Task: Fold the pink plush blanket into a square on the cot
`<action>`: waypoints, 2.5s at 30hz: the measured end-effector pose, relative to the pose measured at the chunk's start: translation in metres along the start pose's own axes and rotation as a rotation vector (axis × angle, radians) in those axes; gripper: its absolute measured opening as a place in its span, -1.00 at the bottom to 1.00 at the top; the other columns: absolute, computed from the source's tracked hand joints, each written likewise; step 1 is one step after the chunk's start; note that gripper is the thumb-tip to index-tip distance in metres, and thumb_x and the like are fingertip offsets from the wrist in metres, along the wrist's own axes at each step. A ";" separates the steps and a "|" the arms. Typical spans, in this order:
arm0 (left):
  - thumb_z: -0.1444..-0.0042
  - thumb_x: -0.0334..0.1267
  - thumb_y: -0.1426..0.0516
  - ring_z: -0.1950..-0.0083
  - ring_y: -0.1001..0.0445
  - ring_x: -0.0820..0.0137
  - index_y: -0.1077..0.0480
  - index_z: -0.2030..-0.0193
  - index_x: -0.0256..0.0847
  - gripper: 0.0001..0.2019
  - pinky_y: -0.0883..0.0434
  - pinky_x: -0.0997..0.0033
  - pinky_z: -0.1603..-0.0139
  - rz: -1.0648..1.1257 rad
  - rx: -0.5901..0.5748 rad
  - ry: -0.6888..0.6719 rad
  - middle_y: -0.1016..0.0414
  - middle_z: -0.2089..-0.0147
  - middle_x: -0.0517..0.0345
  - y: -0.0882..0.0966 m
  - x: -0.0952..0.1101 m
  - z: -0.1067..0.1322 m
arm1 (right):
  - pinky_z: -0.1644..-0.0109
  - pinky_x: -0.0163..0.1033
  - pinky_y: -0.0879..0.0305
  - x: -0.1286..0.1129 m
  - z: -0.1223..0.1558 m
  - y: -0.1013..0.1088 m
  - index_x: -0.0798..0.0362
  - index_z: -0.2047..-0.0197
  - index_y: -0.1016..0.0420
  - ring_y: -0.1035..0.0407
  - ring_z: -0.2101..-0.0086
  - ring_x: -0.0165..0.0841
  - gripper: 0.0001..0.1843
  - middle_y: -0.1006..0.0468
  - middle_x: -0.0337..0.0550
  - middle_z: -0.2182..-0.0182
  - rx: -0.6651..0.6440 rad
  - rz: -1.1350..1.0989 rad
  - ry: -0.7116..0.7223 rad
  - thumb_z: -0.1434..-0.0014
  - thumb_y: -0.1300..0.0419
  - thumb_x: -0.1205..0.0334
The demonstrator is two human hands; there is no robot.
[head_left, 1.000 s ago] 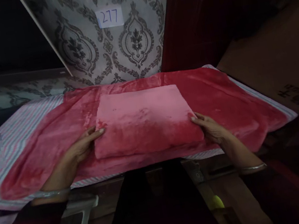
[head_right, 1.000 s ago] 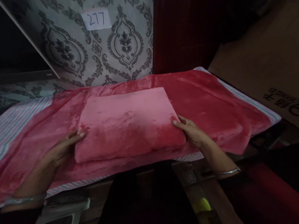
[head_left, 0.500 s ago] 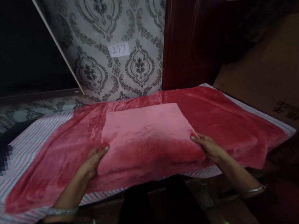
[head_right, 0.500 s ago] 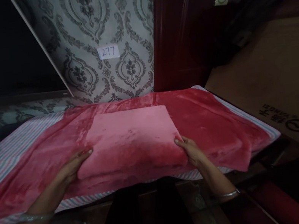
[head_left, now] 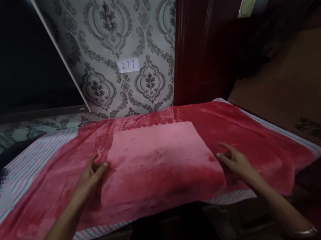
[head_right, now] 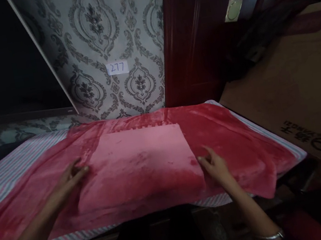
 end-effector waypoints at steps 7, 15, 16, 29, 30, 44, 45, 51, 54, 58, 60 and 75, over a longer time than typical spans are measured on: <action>-0.21 0.07 -0.15 -0.53 -0.09 0.04 -0.23 -0.42 -0.26 -0.28 -0.06 0.10 -0.51 -0.539 -0.453 -0.470 -0.17 -0.50 -0.15 -0.136 0.105 -0.049 | -0.48 0.06 0.07 -0.121 -0.072 -0.129 0.05 -0.49 -0.16 0.00 -0.42 -0.13 -0.32 -0.14 -0.01 -0.45 -0.287 0.676 0.521 -0.36 -0.01 0.04; -0.40 0.04 0.12 -0.59 0.14 0.06 0.01 -0.53 -0.35 -0.31 0.21 -0.16 -0.53 -1.016 -0.403 -0.565 0.08 -0.57 -0.30 -0.202 0.057 -0.070 | -0.45 0.25 0.19 -0.062 -0.101 -0.176 0.03 -0.49 -0.13 0.03 -0.42 -0.02 -0.38 -0.13 0.03 -0.45 -0.271 1.009 0.399 -0.47 0.11 -0.02; -0.40 0.06 0.13 -0.59 0.13 0.07 0.00 -0.53 -0.34 -0.30 0.21 -0.14 -0.54 -1.016 -0.392 -0.579 0.06 -0.56 -0.29 -0.202 0.051 -0.071 | -0.45 0.24 0.18 -0.057 -0.101 -0.175 0.02 -0.49 -0.12 0.03 -0.42 -0.03 -0.38 -0.12 0.03 -0.45 -0.267 1.002 0.408 -0.48 0.13 -0.03; -0.38 0.03 0.17 -0.39 -0.29 -0.11 -0.42 -0.26 -0.30 -0.40 -0.10 -0.25 -0.40 -1.034 -0.183 -0.283 -0.42 -0.31 -0.29 -0.152 0.046 -0.119 | -0.40 0.37 0.07 -0.029 -0.134 -0.138 0.06 -0.49 -0.13 0.21 -0.46 -0.02 -0.35 -0.02 0.04 -0.49 -0.112 0.983 0.151 -0.47 0.23 -0.02; -0.38 0.01 0.18 -0.35 -0.35 -0.08 -0.46 -0.21 -0.29 -0.42 -0.17 -0.18 -0.37 -1.023 -0.177 -0.269 -0.47 -0.27 -0.28 -0.149 0.046 -0.120 | -0.39 0.36 0.04 -0.026 -0.135 -0.136 0.06 -0.50 -0.12 0.19 -0.46 -0.03 -0.35 -0.02 0.05 -0.48 -0.110 0.962 0.144 -0.47 0.23 -0.02; -0.38 -0.03 0.09 -0.28 -0.46 0.12 -0.45 -0.24 -0.19 -0.51 -0.32 0.13 -0.34 -0.778 -0.442 -0.677 -0.50 -0.26 -0.14 -0.146 0.082 0.014 | -0.45 0.33 0.24 -0.097 -0.066 -0.181 -0.25 -0.50 -0.10 0.31 -0.48 -0.07 -0.43 0.09 -0.21 -0.52 -0.570 0.930 0.584 -0.48 0.13 0.10; -0.35 0.02 0.04 -0.31 -0.43 0.09 -0.43 -0.28 -0.13 -0.50 -0.29 0.06 -0.37 -0.769 -0.496 -0.744 -0.47 -0.29 -0.13 -0.152 0.070 0.042 | -0.45 0.30 0.23 -0.098 -0.055 -0.191 -0.28 -0.50 -0.08 0.30 -0.48 -0.10 -0.44 0.09 -0.23 -0.52 -0.695 0.911 0.638 -0.48 0.14 0.09; -0.14 0.01 -0.25 -0.57 0.14 -0.21 -0.13 -0.50 -0.03 -0.20 0.06 -0.45 -0.46 -0.835 -0.398 -0.911 0.02 -0.56 -0.20 -0.171 0.010 0.117 | -0.48 0.27 0.39 -0.087 -0.071 -0.221 -0.24 -0.54 0.04 0.41 -0.48 -0.09 -0.39 0.23 -0.26 -0.53 -0.822 0.985 0.750 -0.50 0.15 -0.09; -0.16 0.00 -0.24 -0.57 0.16 -0.20 -0.10 -0.51 -0.02 -0.19 0.02 -0.43 -0.45 -0.821 -0.380 -0.962 0.03 -0.56 -0.20 -0.172 0.006 0.116 | -0.48 0.27 0.33 -0.080 -0.111 -0.229 -0.23 -0.54 0.06 0.31 -0.48 -0.06 -0.36 0.18 -0.23 -0.53 -0.743 1.028 0.672 -0.48 0.13 -0.12; -0.15 -0.10 -0.25 -0.58 0.17 -0.16 -0.09 -0.51 -0.03 -0.20 0.03 -0.35 -0.47 -0.838 -0.309 -1.004 0.04 -0.57 -0.12 -0.166 0.011 0.117 | -0.47 0.30 0.25 -0.068 -0.148 -0.236 -0.19 -0.54 0.04 0.18 -0.46 -0.05 -0.36 0.04 -0.20 -0.51 -0.701 1.013 0.462 -0.49 0.22 -0.13; -0.16 -0.15 -0.25 -0.58 0.18 -0.13 -0.09 -0.51 -0.02 -0.21 0.05 -0.30 -0.48 -0.860 -0.275 -1.015 0.05 -0.58 -0.08 -0.164 0.011 0.120 | -0.48 0.28 0.25 -0.063 -0.155 -0.237 -0.17 -0.53 -0.01 0.16 -0.46 -0.07 -0.37 0.00 -0.22 -0.50 -0.668 0.990 0.419 -0.50 0.27 -0.12; -0.30 -0.14 -0.12 -0.45 -0.21 0.03 -0.21 -0.44 -0.14 -0.42 -0.05 -0.19 -0.47 -0.772 -0.249 -1.059 -0.34 -0.40 -0.05 -0.136 0.029 0.127 | -0.48 0.23 0.27 -0.120 -0.080 -0.257 -0.18 -0.52 -0.04 0.26 -0.48 -0.14 -0.44 0.10 -0.16 -0.52 -0.690 0.977 0.755 -0.51 0.15 0.05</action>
Point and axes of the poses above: each hand's wrist, its own z-axis away from the middle knuckle, its own y-axis out of the back of the hand, x = y × z, the point moved 5 cm from there along -z, towards the middle knuckle
